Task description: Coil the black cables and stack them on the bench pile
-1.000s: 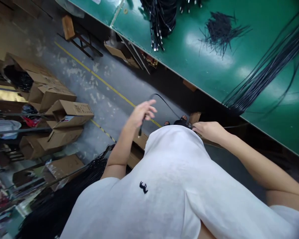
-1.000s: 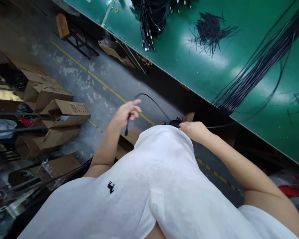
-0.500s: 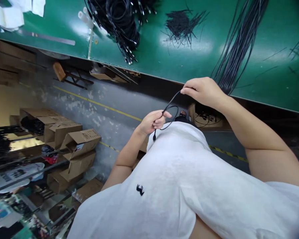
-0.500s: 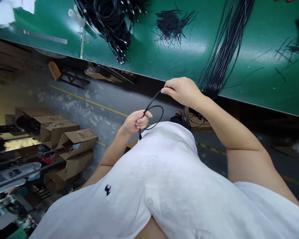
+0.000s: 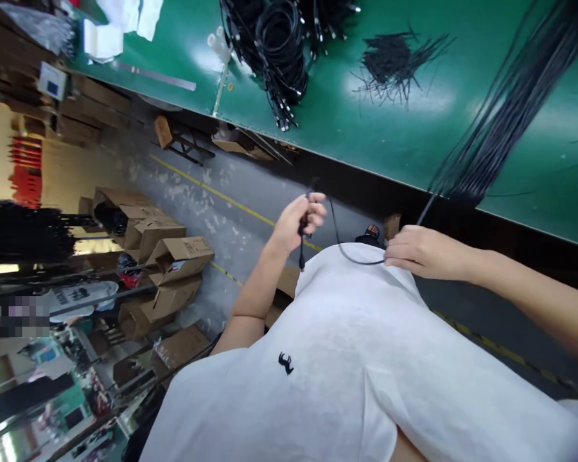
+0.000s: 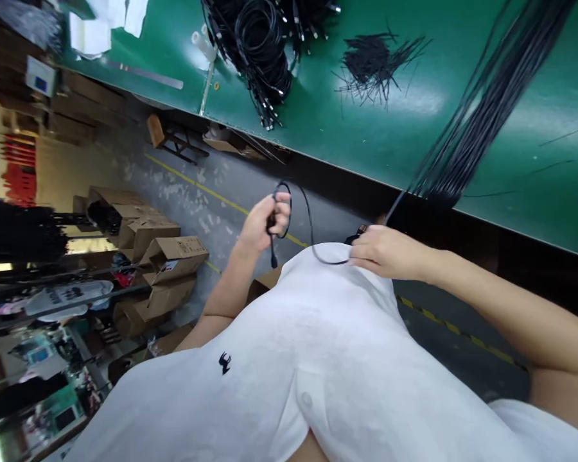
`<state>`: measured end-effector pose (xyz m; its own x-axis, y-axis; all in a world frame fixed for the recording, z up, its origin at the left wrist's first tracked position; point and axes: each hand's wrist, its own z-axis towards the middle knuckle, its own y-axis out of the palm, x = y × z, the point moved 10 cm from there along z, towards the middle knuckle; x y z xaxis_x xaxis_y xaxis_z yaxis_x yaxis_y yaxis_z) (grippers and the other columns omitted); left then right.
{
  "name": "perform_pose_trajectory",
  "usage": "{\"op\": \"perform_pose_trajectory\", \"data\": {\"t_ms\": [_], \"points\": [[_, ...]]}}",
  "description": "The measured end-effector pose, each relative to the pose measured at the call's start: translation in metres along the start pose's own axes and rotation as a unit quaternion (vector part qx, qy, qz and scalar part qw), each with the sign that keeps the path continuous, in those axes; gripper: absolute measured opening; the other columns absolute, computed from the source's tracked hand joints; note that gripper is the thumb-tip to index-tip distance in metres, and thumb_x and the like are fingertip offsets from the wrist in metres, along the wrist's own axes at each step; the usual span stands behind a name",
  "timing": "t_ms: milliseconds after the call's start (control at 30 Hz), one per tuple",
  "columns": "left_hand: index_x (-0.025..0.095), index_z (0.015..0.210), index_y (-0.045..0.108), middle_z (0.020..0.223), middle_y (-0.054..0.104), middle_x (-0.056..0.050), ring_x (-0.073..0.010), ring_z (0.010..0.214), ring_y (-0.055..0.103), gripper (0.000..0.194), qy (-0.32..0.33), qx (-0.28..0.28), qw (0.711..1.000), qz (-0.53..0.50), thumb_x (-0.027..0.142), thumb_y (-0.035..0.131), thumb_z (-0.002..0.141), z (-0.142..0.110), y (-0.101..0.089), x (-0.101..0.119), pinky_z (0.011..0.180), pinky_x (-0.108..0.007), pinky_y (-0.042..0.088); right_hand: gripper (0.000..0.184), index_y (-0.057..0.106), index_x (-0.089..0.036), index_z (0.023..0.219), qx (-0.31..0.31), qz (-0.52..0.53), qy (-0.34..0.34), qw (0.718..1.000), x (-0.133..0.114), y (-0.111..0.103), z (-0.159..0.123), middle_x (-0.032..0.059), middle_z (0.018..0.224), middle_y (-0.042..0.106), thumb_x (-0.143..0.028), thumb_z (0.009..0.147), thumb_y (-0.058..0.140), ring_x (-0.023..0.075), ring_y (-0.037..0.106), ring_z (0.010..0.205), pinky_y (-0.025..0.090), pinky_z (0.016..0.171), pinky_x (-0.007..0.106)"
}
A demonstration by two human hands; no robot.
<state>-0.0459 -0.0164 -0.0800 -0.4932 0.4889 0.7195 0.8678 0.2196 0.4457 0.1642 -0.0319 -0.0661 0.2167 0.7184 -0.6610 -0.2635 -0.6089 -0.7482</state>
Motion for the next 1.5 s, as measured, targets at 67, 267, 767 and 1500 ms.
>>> {"op": "perform_pose_trajectory", "data": {"t_ms": [67,267,767,1500], "points": [[0.013,0.095,0.065,0.078,0.071,-0.004,-0.01,0.065,0.067,0.025,-0.04,-0.081,0.993,0.073,0.038,0.064,0.092,0.008,0.035,-0.029,0.055,-0.016,0.049,0.045,0.069,-0.02,0.086,0.014,0.029,-0.023,0.999,-0.023,-0.018,0.031,0.005,0.079,0.068,-0.042,0.103,0.034,0.0158,0.058,0.073,0.038,0.076,0.03],[0.012,0.085,0.064,0.047,0.055,0.003,-0.0049,0.033,0.041,0.035,-0.127,-0.226,0.959,0.114,0.047,0.065,0.088,-0.014,0.084,-0.056,0.039,-0.017,0.033,0.041,0.07,-0.019,0.09,0.079,0.071,0.109,0.988,0.042,-0.07,0.048,0.0042,0.087,0.07,-0.047,0.099,0.041,0.0167,0.061,0.081,0.039,0.073,0.028],[0.018,0.116,0.066,0.038,0.02,0.012,-0.0032,0.024,0.009,0.045,-0.06,0.026,0.992,-0.111,0.038,0.027,0.107,-0.011,0.017,0.002,0.028,-0.015,0.011,0.039,0.07,-0.016,0.096,0.122,0.054,0.324,0.937,0.175,-0.05,-0.05,0.0141,0.106,0.07,-0.04,0.099,0.039,0.0185,0.058,0.092,0.04,0.09,0.033],[0.011,0.091,0.069,0.042,0.029,0.011,-0.0021,0.029,0.015,0.03,-0.143,-0.159,0.977,-0.007,0.035,0.052,0.097,-0.017,0.059,-0.027,0.031,-0.014,0.019,0.047,0.067,-0.021,0.079,0.062,0.046,0.177,0.981,0.101,-0.066,0.02,0.0046,0.085,0.069,-0.048,0.098,0.035,0.0178,0.061,0.08,0.04,0.078,0.029]]}}
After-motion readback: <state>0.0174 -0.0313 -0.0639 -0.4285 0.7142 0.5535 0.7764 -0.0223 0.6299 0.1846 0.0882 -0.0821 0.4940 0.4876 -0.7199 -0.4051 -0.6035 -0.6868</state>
